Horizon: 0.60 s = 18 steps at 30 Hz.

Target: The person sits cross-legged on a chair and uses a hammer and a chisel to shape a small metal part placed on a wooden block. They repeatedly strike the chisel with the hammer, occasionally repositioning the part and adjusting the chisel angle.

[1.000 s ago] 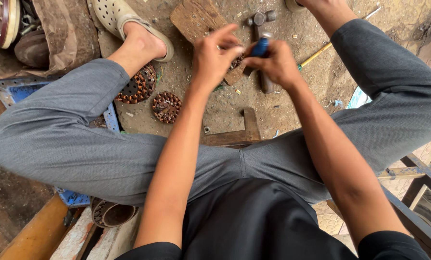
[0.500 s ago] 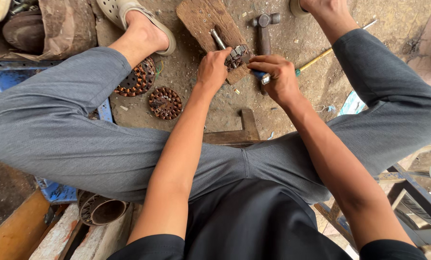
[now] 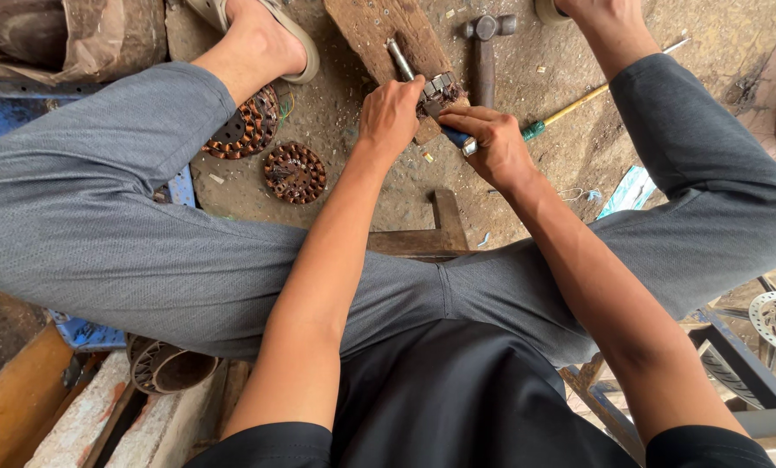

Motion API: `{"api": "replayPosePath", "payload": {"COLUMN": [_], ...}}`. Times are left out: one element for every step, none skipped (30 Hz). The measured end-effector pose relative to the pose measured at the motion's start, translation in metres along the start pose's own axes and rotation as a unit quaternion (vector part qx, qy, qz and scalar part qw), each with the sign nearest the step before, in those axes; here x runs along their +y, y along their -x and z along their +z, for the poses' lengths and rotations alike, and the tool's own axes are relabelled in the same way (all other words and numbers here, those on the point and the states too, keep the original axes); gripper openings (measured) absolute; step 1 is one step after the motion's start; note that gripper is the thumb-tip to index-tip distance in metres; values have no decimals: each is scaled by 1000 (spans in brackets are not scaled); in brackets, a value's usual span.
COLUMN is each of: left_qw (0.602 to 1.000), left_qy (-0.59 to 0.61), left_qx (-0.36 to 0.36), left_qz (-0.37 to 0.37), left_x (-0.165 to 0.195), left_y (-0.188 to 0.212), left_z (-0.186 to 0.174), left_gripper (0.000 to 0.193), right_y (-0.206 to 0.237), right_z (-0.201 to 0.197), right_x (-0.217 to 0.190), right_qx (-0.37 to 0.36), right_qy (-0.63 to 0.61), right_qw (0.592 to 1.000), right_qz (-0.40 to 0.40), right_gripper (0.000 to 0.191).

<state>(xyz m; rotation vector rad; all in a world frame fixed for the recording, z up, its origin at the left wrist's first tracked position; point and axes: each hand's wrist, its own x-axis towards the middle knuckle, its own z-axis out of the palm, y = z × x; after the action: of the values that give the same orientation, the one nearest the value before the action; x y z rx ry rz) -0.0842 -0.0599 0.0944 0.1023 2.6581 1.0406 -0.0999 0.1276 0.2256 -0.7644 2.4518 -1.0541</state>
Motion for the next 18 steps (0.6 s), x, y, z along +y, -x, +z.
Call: {"api": "replayPosePath", "payload": {"left_qw": [1000, 1000, 1000, 1000, 1000, 1000, 1000, 1000, 1000, 999, 999, 999, 1000, 1000, 1000, 1000, 1000, 1000], "left_qy": [1, 2, -1, -4, -7, -4, -1, 1, -4, -10, -17, -7, 2, 13, 13, 14, 15, 15], "left_qx": [1, 3, 8, 12, 17, 16, 18, 20, 28, 35, 43, 33, 22, 10, 8, 6, 5, 7], "left_qz": [2, 4, 4, 4, 4, 3, 3, 4, 7, 10, 13, 3, -9, -19, -20, -20, -21, -16], "left_x": [0, -1, -1, -1, -2, -3, -4, -5, -6, -6, -6, -6, -7, -7, -6, -6, -6, -6], "left_y": [0, 0, 0, 0, 0, 0, 1, 1, 1, 1, 1, 0, -1, -2, -3, -4, -4, -4], "left_z": [0, 0, 0, 0, 0, 0, 0, 1, 1, 1, 1, 2, 3, 3, 3, 4, 4, 4], "left_gripper": [39, 38, 37, 37, 36, 37, 38, 38, 37, 37, 36, 36, 36, 36, 36, 35, 35, 34], "right_y": [0, -1, -2, -2, -3, -3, -3, -3, -3, -2, 0, 1, 3, 6, 8, 11, 14, 15], "right_z": [1, 1, 2, 3, 4, 5, 6, 7, 8, 9, 10, 11, 11, 11, 11, 11, 11, 12], "right_x": [0, 1, 2, 2, 3, 4, 5, 7, 8, 9, 11, 13, 15, 16, 18, 19, 20, 22], "right_qx": [0, 0, 3, 6, 9, 9, 11, 13, 7, 1, -4, -6, -8, -10, -18, -27, -36, -41], "right_qy": [0, 2, 4, 6, 8, 10, 14, 18, 21, 23, 24, 34, 44, 53, 59, 65, 71, 86], "right_qw": [1000, 1000, 1000, 1000, 999, 999, 999, 998, 999, 999, 999, 998, 998, 997, 997, 996, 996, 994], "right_qz": [4, 8, -7, -23, -38, -42, -47, -53, -48, -42, -37, -44, -49, -53, -53, -52, -52, -62], "right_gripper": [38, 38, 34, 30, 26, 26, 27, 27, 28, 29, 31, 32, 33, 35, 38, 40, 43, 44]}}
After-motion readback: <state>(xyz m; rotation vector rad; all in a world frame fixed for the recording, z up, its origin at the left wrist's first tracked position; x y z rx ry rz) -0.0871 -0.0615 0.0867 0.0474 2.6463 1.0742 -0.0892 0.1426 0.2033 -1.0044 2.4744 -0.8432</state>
